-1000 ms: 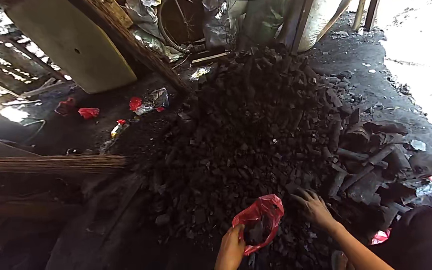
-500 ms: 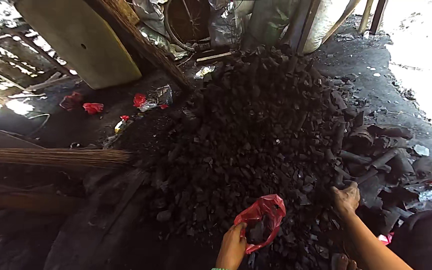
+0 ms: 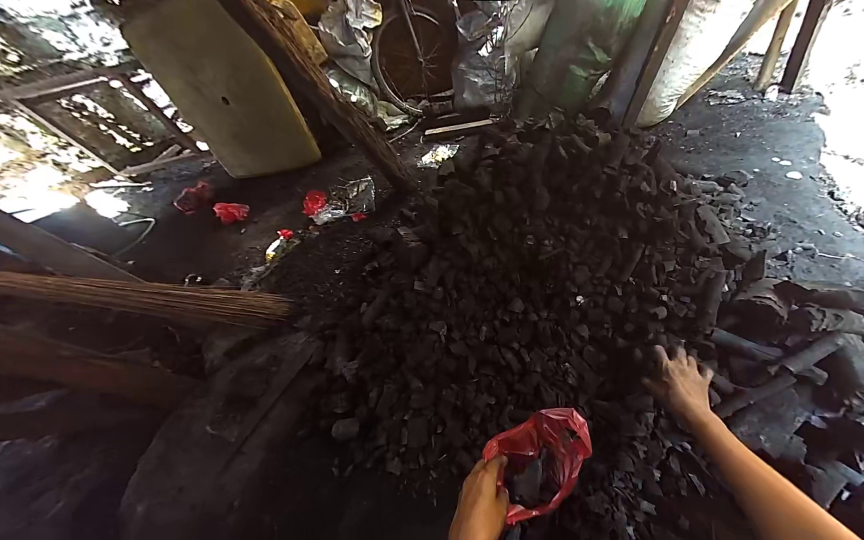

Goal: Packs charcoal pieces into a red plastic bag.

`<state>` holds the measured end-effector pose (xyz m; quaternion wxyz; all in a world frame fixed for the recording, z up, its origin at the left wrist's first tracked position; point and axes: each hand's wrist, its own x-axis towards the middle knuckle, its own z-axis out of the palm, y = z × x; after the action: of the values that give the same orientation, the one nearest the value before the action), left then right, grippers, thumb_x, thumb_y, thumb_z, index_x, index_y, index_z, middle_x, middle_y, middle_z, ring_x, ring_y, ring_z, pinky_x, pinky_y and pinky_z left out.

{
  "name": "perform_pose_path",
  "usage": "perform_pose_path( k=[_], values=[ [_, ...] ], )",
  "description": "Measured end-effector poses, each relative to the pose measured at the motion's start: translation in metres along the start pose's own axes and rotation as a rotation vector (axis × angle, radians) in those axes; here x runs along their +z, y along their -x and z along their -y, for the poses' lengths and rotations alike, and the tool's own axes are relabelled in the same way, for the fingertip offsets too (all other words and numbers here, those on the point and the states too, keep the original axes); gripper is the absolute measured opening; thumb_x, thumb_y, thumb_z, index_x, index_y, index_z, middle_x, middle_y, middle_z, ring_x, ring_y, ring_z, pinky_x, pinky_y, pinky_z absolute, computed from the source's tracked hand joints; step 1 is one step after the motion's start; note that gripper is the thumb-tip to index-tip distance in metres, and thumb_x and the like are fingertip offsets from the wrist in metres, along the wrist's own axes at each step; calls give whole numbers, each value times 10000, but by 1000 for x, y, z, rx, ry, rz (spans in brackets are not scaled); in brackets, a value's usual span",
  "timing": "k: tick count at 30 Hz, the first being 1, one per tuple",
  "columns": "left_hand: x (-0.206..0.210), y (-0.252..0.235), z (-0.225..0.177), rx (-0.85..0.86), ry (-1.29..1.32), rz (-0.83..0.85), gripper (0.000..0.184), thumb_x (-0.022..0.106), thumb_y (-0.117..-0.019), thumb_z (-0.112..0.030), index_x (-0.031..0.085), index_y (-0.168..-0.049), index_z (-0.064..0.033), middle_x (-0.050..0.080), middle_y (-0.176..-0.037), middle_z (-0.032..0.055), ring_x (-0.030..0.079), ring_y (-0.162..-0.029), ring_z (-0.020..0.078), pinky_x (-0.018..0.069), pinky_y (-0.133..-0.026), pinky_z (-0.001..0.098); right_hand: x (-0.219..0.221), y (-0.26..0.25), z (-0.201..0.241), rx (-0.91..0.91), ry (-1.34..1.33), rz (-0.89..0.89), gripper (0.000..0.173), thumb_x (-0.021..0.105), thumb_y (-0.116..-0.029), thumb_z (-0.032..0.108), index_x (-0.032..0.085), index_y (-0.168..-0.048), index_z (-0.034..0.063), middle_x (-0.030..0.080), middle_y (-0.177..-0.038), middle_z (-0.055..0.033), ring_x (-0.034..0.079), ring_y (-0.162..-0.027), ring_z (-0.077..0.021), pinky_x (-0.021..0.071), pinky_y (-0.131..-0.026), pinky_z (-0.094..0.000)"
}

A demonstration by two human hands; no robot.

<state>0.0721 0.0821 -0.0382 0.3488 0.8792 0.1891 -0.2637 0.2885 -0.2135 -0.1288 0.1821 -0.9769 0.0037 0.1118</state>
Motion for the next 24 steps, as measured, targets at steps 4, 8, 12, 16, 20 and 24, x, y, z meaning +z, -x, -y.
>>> perform_pose_path(
  k=[4, 8, 12, 16, 20, 24],
  values=[
    [0, 0, -6, -48, 23, -11, 734, 648, -910, 23, 315, -1565, 37, 366, -1564, 300, 433, -1425, 398, 361, -1183, 463, 31, 64, 38, -62, -1038, 254, 652, 726, -840, 107, 445, -1413, -26, 639, -1188, -181, 670, -995, -250, 581, -835, -417],
    [1, 1, -4, -40, 70, 39, 892, 681, -855, 41, 192, -1601, 30, 269, -1609, 302, 378, -1461, 385, 349, -1193, 450, 59, 128, 93, -223, -1340, 848, 826, 781, -744, 239, 395, -1439, 14, 659, -1224, -111, 691, -1044, -210, 603, -881, -397],
    [-1, 6, -2, -54, 65, 47, 906, 651, -841, 94, 167, -1604, 31, 233, -1628, 288, 344, -1483, 371, 326, -1206, 432, 62, 115, 112, -569, -480, 734, 499, 699, -920, 58, 583, -1403, 15, 511, -1486, -229, 551, -1327, -336, 439, -1120, -494],
    [-3, 7, 8, -100, 38, 42, 855, 637, -872, 60, 209, -1609, -8, 283, -1606, 284, 404, -1441, 389, 375, -1174, 455, 46, 77, 62, -163, -610, 184, 302, 677, -969, 123, 646, -1229, -28, 677, -1178, -222, 673, -1043, -335, 549, -912, -515],
    [-6, 9, 8, -120, -39, 61, 696, 556, -955, 36, 307, -1597, -65, 473, -1488, 284, 503, -1360, 405, 397, -1142, 500, 61, 48, 8, 185, -215, 167, 854, 775, -878, 511, 439, -1529, 72, 296, -1570, -370, 314, -1433, -573, 320, -1094, -723],
    [-9, 9, 6, -135, -110, 37, 502, 489, -1037, -65, 452, -1536, -110, 622, -1370, 204, 602, -1266, 372, 443, -1087, 528, 88, 60, 37, 257, -182, 184, 718, 696, -953, 484, 458, -1529, 126, 209, -1621, -345, 322, -1433, -570, 365, -1061, -719]
  ],
)
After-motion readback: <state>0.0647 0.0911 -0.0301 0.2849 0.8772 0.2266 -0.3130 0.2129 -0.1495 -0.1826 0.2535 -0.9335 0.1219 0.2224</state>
